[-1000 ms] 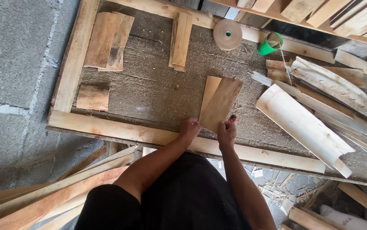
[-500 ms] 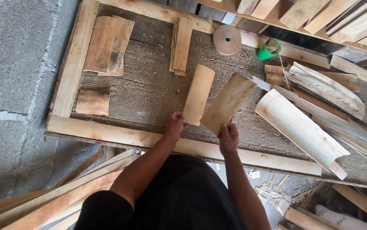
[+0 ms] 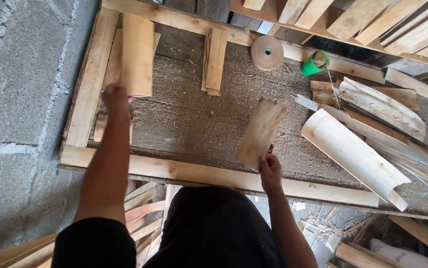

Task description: Trim and cut small pieces of wood or bark using a utility knife on a workbench.

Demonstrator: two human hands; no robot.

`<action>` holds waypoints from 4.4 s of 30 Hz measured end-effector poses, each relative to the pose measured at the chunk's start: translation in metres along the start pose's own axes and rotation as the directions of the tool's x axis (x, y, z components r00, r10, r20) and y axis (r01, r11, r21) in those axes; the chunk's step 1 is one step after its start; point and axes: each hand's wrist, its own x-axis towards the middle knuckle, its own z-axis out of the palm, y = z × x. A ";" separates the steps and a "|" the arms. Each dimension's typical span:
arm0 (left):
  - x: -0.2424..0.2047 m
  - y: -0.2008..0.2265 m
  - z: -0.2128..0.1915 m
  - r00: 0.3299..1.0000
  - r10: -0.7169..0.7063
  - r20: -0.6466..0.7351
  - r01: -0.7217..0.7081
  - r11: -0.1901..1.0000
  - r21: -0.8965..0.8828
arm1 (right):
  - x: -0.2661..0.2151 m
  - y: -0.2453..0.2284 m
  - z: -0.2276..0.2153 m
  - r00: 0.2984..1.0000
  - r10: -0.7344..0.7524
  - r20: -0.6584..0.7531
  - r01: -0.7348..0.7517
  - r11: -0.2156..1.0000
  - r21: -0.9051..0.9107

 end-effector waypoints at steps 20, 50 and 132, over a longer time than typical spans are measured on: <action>-0.265 -0.089 0.109 0.804 0.153 0.575 -0.310 0.933 0.184 | 0.018 -0.042 -0.060 0.962 -0.224 -0.160 0.107 0.839 -0.533; -0.362 -0.164 0.187 0.694 -0.452 0.561 0.600 0.793 -0.104 | 0.074 -0.048 -0.318 0.895 -0.444 -0.043 -0.089 -0.083 -0.993; -0.290 -0.050 0.149 0.464 0.586 0.665 -0.870 0.442 0.218 | -0.016 -0.161 -0.132 0.810 -0.432 -0.395 0.450 0.891 -0.053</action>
